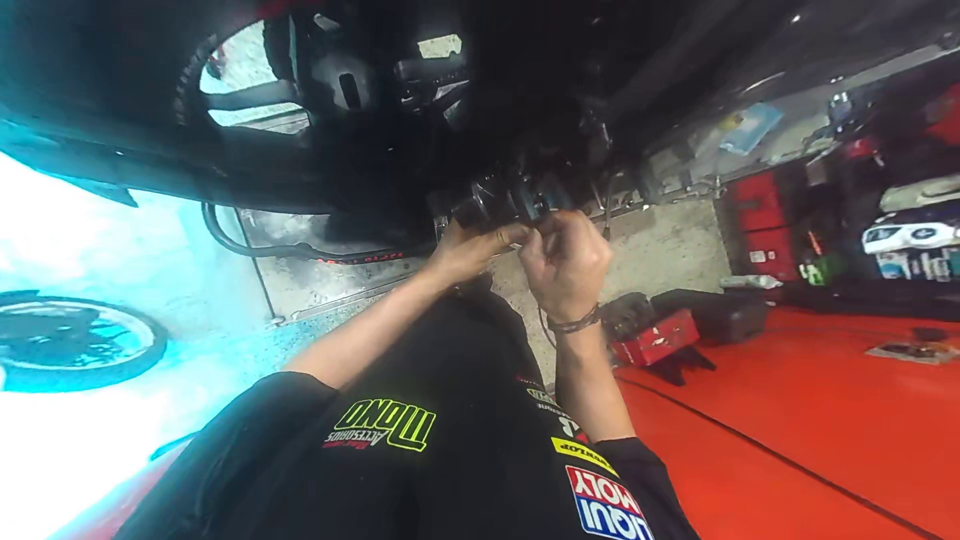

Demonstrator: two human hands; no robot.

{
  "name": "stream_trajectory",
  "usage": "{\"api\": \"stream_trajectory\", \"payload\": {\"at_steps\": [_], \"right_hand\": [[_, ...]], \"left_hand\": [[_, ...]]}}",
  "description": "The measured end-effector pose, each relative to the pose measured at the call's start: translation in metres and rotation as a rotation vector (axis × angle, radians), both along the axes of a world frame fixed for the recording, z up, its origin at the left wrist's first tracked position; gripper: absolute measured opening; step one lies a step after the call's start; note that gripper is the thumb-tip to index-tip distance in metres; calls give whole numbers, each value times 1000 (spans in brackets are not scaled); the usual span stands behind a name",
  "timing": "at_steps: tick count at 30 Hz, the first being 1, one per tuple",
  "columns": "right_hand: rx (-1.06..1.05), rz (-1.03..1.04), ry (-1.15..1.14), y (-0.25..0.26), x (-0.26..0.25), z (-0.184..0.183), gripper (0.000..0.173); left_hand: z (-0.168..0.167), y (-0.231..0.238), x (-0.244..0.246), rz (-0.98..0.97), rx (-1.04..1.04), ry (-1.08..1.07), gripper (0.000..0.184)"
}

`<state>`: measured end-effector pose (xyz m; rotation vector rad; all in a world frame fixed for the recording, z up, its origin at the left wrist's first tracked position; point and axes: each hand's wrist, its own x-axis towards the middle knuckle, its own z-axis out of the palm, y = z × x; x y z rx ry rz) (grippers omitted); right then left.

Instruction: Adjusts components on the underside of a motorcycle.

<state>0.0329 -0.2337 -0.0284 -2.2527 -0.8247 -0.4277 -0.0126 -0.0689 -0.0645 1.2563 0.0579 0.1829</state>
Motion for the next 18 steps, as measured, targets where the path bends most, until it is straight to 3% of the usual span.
{"api": "stream_trajectory", "payload": {"at_steps": [4, 6, 8, 10, 13, 16, 18], "right_hand": [[351, 124, 177, -28, -17, 18, 17], [358, 217, 321, -58, -31, 28, 19], [160, 312, 522, -88, -45, 28, 16], [-159, 360, 633, -90, -54, 4, 15], [-545, 456, 615, -41, -62, -71, 22], [-737, 545, 602, 17, -76, -142, 35], [-887, 603, 762, 54, -90, -156, 41]], "left_hand": [[4, 5, -3, -22, 22, 52, 21], [2, 7, -1, -34, -17, -16, 22], [13, 5, -7, -55, 9, 105, 24], [27, 4, -15, -55, -4, 240, 39], [30, 8, -12, -21, -104, 226, 77], [36, 8, -9, 9, -188, 207, 90], [37, 9, -10, 20, -194, 187, 94]]}}
